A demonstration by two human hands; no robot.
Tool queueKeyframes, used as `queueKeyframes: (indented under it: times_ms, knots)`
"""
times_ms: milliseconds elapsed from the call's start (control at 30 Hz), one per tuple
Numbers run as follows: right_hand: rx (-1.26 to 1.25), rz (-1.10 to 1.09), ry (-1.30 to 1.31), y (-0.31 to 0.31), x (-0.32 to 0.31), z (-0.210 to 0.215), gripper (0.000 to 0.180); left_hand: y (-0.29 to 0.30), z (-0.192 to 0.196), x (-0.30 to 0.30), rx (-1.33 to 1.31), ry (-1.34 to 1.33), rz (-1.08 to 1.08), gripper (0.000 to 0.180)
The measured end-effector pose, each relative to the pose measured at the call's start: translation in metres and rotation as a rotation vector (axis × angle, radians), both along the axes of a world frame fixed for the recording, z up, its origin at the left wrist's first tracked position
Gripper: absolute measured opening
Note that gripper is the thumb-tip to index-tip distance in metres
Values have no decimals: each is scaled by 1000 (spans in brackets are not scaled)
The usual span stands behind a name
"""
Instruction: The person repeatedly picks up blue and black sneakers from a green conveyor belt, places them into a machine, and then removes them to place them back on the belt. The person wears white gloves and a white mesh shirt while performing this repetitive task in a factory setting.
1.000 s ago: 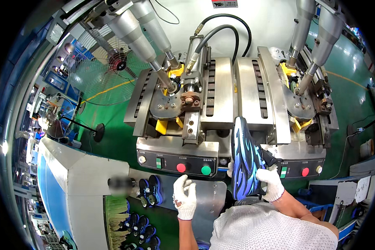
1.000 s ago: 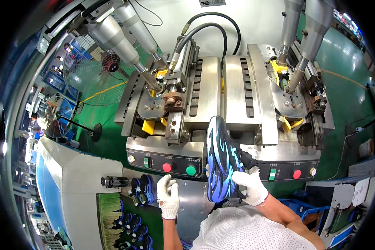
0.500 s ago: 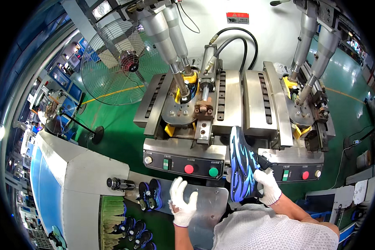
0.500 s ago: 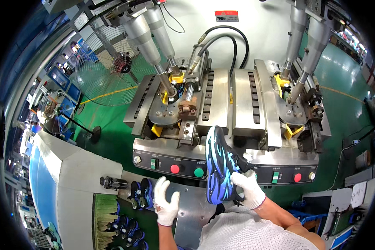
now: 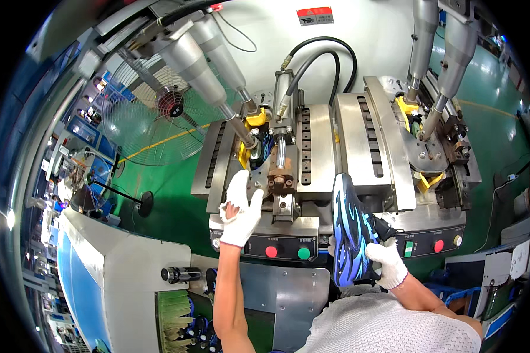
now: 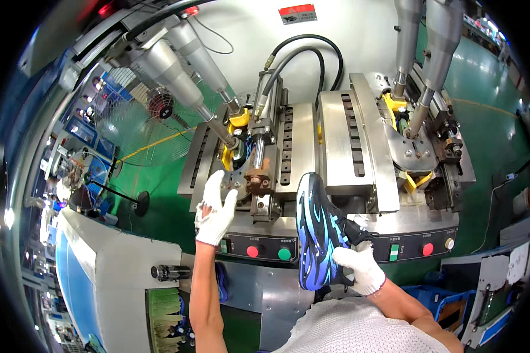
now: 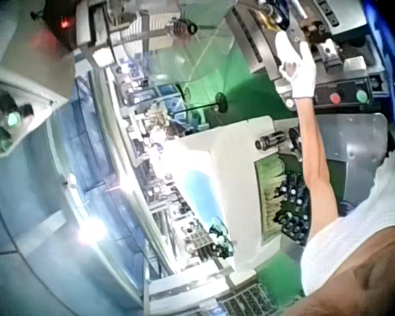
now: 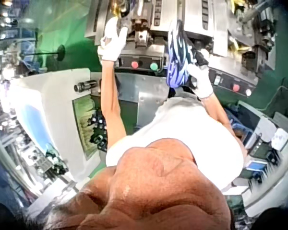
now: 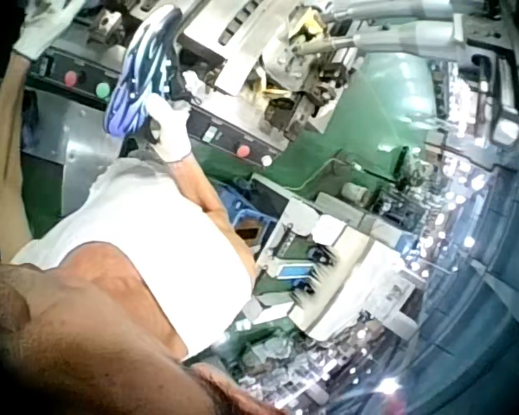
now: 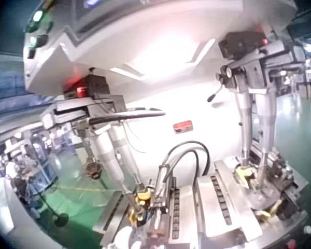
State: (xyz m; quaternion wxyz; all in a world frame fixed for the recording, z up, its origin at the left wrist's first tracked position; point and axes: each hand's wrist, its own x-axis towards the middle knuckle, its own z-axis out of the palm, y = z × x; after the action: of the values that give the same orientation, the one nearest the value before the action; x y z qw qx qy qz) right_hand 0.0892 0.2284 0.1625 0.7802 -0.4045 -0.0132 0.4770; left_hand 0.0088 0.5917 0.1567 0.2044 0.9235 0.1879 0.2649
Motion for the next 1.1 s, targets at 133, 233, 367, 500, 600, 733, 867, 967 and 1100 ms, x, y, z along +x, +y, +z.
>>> queueKeyframes:
  times_ms: [133,233,367,500,600,733,867,967,1100]
  knots:
    - [-106,78,-17,-16,14,-47,76,58,-58,44,126,41,-116,50]
    - [-68,51,-28,-13,17,-53,72,83,-80,77,120,146,-94,53]
    - [-2,-14,-91,-11,30,-20,65,109,-101,135,-39,225,88,77]
    - [-73,-50,-223,-14,35,-8,71,138,-136,198,-3,302,319,83]
    - [-51,-185,-93,1,29,4,89,171,-164,211,164,292,226,59]
    - [-85,-127,65,-6,29,-34,74,163,-114,227,29,217,295,54]
    - [-354,-124,-78,-8,24,-55,34,142,-58,166,14,-1,261,58]
    - [-286,-181,36,51,39,-33,38,86,2,85,-97,-80,273,63]
    - [-186,74,-192,199,64,17,45,28,12,-56,-412,-169,400,58]
